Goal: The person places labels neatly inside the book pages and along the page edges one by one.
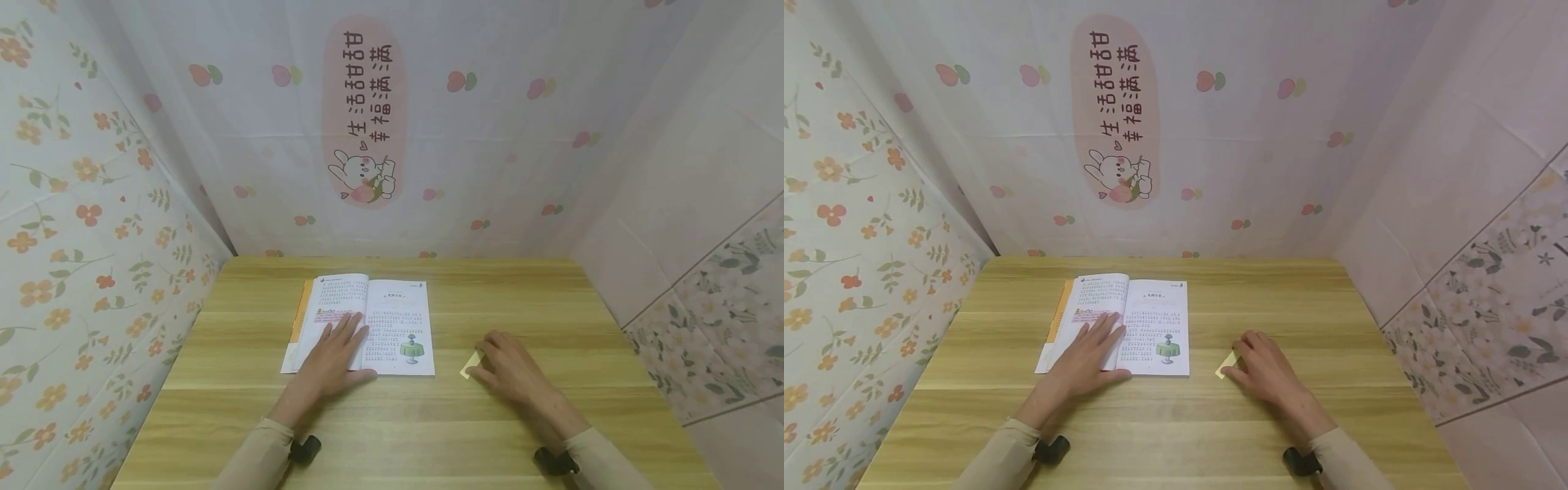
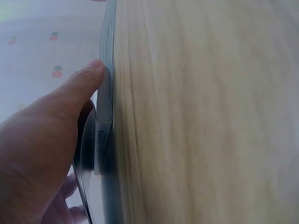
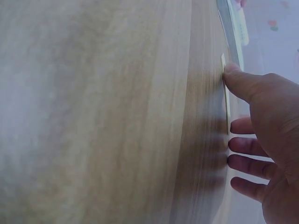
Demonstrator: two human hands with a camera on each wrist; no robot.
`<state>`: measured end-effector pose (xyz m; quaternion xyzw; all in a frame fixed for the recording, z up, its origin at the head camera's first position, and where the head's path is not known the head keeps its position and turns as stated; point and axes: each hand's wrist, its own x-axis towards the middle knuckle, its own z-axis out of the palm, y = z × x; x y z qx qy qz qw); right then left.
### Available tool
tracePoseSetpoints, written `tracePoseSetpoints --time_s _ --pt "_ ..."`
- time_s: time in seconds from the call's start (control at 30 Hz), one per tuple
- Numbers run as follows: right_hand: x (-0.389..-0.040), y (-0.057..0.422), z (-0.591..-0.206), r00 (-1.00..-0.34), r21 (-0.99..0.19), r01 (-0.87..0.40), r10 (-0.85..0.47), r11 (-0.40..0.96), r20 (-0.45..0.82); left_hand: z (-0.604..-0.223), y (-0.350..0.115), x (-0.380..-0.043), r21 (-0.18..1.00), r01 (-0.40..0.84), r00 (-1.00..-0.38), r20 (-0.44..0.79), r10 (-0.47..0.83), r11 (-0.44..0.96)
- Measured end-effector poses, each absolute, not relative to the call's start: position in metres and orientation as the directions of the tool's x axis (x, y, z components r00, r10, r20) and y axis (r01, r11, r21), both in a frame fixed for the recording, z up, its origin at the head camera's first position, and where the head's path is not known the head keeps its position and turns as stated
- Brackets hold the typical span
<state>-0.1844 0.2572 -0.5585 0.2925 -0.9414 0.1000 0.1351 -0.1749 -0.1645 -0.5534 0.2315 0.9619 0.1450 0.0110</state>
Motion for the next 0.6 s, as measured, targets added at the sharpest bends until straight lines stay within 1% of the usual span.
tracePoseSetpoints --time_s 0.13,0.33,0.6 --pt "-0.1849 0.2575 -0.5582 -0.791 -0.113 -0.58 -0.525 0.807 0.313 -0.553 -0.1644 -0.1746 0.285 0.441 -0.893 0.045 0.448 0.851" --pt "-0.1847 0.2577 -0.5568 -0.81 -0.136 -0.563 -0.512 0.815 0.287 -0.5528 -0.1644 -0.1744 0.277 0.444 -0.892 0.042 0.451 0.852" --pt "-0.1883 0.2588 -0.5575 -0.812 -0.156 -0.562 -0.506 0.812 0.291 -0.552 -0.1637 -0.1746 0.279 0.439 -0.894 0.037 0.447 0.854"
